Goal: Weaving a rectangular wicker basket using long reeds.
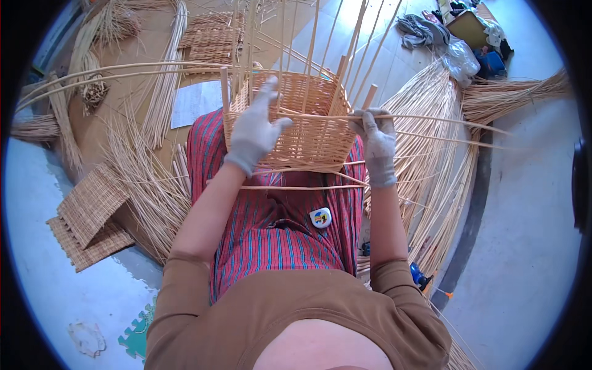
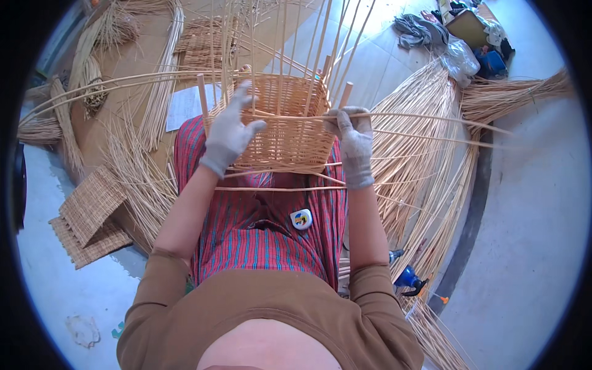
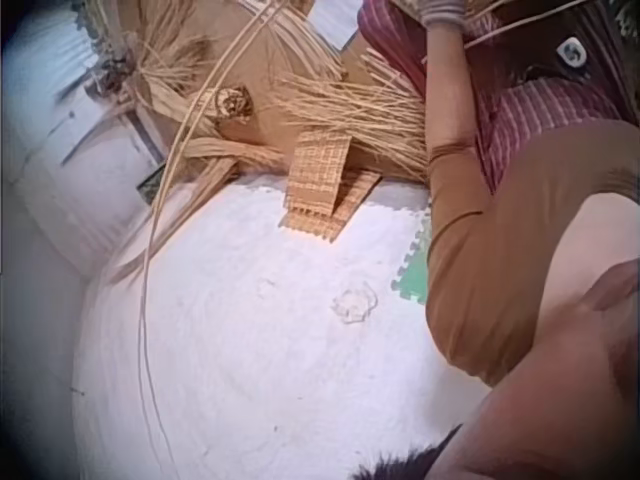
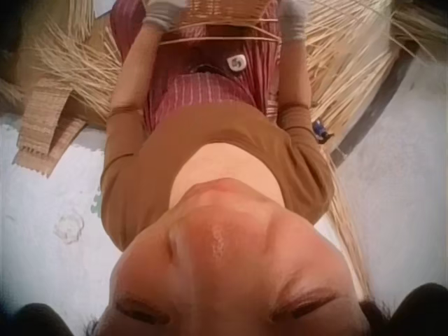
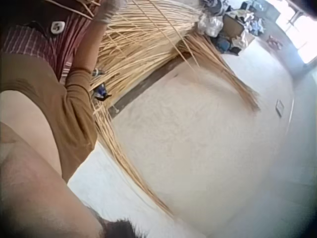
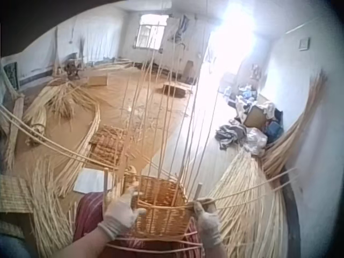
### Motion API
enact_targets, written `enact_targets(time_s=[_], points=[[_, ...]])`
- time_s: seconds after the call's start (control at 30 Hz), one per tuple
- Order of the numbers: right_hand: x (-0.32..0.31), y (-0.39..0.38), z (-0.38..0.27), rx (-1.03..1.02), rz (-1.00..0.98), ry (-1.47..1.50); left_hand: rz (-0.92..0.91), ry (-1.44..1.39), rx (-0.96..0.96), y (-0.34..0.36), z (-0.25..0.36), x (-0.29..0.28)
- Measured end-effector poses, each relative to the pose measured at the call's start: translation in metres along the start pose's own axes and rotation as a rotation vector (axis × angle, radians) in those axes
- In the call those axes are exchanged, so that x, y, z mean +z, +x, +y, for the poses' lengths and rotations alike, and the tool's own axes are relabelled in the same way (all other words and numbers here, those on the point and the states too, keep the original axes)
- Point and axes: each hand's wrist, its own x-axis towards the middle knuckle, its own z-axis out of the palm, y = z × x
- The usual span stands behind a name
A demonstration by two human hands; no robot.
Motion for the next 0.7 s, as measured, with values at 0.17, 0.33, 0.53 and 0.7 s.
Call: enact_targets(time_s=[0.17, 0.33, 0.53, 0.7], points=[[0.003, -0.006, -0.001, -0.037, 0.007, -0.151, -0.534, -0.203, -0.424, 0.02, -0.02, 0.001], [0.068, 0.017, -0.032, -0.365, -0.03, -0.685, -0.251, -0.221, -0.258, 0.003, -0.028, 0.019], [0.156, 0.078, -0.048, -0.483, -0.291, -0.581, -0.221, -0.13, -0.353, 0.007, -0.025, 0.028], [0.01, 0.003, 0.017, -0.472, 0.053, -0.365, -0.198, -0.247, -0.29, 0.008, -0.028, 0.025]])
